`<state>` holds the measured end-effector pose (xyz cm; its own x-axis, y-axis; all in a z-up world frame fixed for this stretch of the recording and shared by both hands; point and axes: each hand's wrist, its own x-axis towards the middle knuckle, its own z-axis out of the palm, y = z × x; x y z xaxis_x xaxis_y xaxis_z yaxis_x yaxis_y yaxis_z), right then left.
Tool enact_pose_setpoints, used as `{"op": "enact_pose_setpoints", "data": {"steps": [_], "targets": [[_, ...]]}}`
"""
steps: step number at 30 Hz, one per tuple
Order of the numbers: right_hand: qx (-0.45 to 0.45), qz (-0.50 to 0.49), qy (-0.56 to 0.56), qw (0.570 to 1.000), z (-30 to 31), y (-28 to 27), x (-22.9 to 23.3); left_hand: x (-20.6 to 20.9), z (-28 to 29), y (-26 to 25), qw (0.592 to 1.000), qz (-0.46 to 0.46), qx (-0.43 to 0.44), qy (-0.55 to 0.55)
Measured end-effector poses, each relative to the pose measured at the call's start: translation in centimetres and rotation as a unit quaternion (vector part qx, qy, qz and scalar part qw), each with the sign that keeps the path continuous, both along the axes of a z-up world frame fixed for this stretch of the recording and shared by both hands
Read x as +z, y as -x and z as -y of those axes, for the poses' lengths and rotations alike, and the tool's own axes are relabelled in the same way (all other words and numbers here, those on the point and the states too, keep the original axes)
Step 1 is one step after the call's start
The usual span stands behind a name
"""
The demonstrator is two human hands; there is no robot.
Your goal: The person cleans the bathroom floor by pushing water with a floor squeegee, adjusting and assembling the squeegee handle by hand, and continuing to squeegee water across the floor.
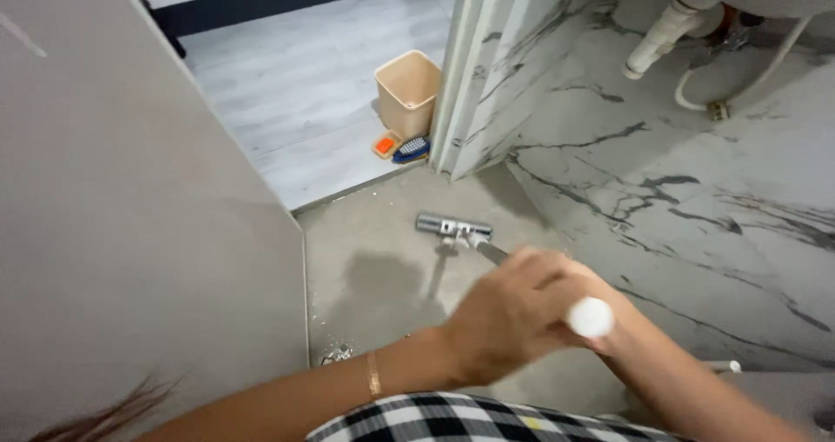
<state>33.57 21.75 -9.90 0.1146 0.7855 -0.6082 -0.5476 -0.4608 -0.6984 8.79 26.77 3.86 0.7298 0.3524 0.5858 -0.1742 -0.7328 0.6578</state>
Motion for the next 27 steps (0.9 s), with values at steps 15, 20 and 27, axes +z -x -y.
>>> {"op": "enact_pose_setpoints", "data": {"steps": [15, 20, 27], "targets": [[-0.253, -0.497, 0.008, 0.83, 4.8, -9.9, 5.9, -0.5, 2.3, -1.1, 0.997, -0.067, 0.012, 0.037], [-0.37, -0.429, -0.069, 0.821, -0.8, -10.0, 4.7, -0.9, 1.6, -1.7, 0.988, -0.104, 0.035, 0.113], [-0.378, -0.294, 0.03, 0.877, -8.7, -11.0, -4.4, -2.7, -3.1, -6.3, 0.964, -0.13, 0.097, 0.212]]}}
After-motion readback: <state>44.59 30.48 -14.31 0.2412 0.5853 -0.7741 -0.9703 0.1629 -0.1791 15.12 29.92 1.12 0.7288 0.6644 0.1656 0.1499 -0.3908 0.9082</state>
